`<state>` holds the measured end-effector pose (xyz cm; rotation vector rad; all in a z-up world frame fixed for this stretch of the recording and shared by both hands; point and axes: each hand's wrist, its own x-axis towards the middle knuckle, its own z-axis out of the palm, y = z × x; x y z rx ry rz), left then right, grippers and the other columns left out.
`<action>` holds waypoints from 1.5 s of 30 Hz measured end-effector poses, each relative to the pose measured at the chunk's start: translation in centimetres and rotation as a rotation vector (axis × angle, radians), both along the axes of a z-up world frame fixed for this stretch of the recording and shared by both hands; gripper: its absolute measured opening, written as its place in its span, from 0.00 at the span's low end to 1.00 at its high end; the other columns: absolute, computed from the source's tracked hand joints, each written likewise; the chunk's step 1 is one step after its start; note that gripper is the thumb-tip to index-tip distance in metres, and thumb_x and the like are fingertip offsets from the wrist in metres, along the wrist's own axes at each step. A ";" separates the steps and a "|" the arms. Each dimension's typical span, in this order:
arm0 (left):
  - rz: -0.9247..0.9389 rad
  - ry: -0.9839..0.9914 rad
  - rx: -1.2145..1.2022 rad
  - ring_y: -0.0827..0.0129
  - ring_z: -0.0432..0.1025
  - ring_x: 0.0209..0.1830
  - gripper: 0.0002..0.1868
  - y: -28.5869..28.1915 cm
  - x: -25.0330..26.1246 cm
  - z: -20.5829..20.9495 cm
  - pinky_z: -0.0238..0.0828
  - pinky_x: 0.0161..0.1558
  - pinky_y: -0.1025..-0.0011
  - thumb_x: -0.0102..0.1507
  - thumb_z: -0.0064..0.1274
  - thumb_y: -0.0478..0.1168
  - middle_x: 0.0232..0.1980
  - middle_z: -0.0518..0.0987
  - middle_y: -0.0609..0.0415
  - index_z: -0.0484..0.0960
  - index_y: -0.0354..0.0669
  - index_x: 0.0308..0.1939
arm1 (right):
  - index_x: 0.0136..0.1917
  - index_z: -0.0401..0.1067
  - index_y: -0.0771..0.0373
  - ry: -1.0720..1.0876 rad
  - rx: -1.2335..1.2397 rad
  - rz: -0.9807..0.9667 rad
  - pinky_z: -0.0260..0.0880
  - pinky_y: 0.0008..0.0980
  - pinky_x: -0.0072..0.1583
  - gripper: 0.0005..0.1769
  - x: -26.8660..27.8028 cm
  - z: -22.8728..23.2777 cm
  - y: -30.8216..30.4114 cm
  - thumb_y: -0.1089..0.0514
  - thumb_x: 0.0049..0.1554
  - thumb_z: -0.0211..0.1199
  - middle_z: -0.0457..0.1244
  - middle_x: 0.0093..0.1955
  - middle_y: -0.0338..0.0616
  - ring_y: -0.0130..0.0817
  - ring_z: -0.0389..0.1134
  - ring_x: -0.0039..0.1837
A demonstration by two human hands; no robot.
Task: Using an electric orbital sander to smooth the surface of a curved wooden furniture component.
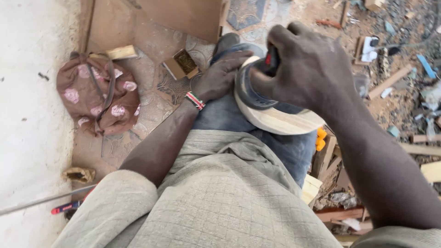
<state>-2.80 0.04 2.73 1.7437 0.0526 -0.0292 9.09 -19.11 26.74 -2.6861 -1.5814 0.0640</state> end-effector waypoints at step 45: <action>0.025 -0.373 0.752 0.61 0.87 0.47 0.20 -6.3 0.0 9.0 0.68 0.80 0.55 0.69 0.57 0.43 0.39 0.94 0.47 0.95 0.42 0.26 | 0.76 0.83 0.47 0.276 -0.243 -0.789 0.83 0.60 0.55 0.35 7.4 -4.5 -14.2 0.24 0.68 0.74 0.79 0.62 0.51 0.52 0.82 0.55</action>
